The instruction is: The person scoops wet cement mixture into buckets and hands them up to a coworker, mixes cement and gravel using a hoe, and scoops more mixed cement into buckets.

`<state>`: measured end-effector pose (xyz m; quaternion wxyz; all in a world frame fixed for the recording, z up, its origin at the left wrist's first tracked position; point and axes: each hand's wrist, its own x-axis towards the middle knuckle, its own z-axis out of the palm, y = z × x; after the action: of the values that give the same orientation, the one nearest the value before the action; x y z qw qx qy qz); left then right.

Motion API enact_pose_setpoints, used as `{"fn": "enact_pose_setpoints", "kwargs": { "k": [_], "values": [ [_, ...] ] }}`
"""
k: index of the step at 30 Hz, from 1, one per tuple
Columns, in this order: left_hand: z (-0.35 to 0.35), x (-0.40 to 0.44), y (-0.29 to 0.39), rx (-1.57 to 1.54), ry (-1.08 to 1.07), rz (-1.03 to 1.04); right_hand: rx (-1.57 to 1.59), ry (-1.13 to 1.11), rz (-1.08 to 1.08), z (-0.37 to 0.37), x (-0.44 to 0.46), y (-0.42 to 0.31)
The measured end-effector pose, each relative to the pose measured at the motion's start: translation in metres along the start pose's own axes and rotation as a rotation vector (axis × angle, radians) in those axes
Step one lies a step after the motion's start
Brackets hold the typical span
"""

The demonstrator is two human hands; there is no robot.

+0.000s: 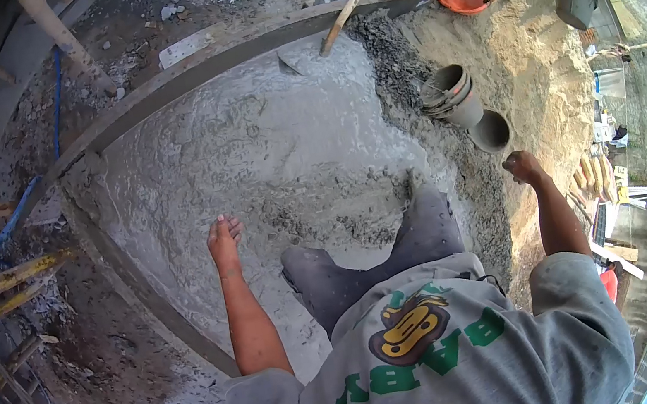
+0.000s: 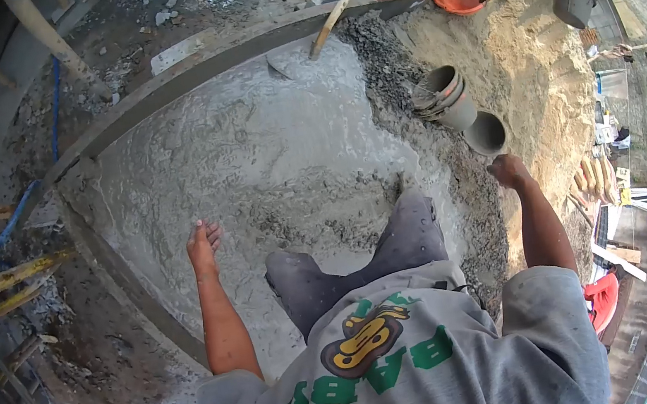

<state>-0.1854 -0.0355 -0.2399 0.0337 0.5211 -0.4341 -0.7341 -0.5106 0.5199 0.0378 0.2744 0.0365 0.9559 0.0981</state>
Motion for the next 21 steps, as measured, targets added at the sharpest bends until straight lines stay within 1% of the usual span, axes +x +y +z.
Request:
{"fn": "enact_pose_setpoints", "kwargs": {
  "k": [2, 4, 6, 7, 8, 9, 10, 12, 13, 16, 17, 20, 21],
  "values": [
    [-0.018, 0.007, -0.009, 0.024, 0.032, 0.014, 0.205, -0.005, 0.003, 0.01, 0.006, -0.02],
    [-0.046, 0.021, -0.05, 0.043, 0.168, -0.1, 0.46, -0.042, 0.004, 0.025, 0.002, -0.045],
    [-0.057, 0.026, -0.08, 0.054, 0.265, -0.188, 0.439, -0.03, -0.112, 0.048, 0.007, -0.053],
    [-0.058, 0.013, -0.093, 0.063, 0.299, -0.235, 0.242, -0.017, -0.218, 0.061, 0.011, -0.051],
    [-0.055, -0.004, -0.102, 0.046, 0.297, -0.274, 0.197, -0.059, -0.261, 0.066, 0.004, -0.06],
    [-0.049, -0.018, -0.102, 0.043, 0.287, -0.302, 0.182, -0.097, -0.25, 0.067, -0.007, -0.074],
    [-0.04, -0.037, -0.096, 0.053, 0.275, -0.34, 0.207, -0.134, -0.279, 0.071, -0.013, -0.079],
    [-0.022, -0.077, -0.087, 0.133, 0.212, -0.403, 0.223, -0.087, -0.346, 0.075, -0.028, -0.087],
    [-0.013, -0.085, -0.081, 0.189, 0.17, -0.412, 0.313, -0.109, -0.336, 0.079, -0.028, -0.084],
    [0.002, -0.107, -0.052, 0.401, 0.074, -0.395, 0.426, 0.001, -0.367, 0.077, -0.047, -0.064],
    [0.006, -0.105, -0.04, 0.459, 0.056, -0.365, 0.554, -0.022, -0.283, 0.075, -0.058, -0.048],
    [0.019, -0.075, 0.007, 0.579, 0.017, -0.234, 0.654, 0.045, -0.046, 0.089, -0.093, 0.024],
    [0.029, -0.059, 0.025, 0.596, 0.018, -0.183, 0.662, 0.084, 0.06, 0.105, -0.104, 0.054]
  ]
}}
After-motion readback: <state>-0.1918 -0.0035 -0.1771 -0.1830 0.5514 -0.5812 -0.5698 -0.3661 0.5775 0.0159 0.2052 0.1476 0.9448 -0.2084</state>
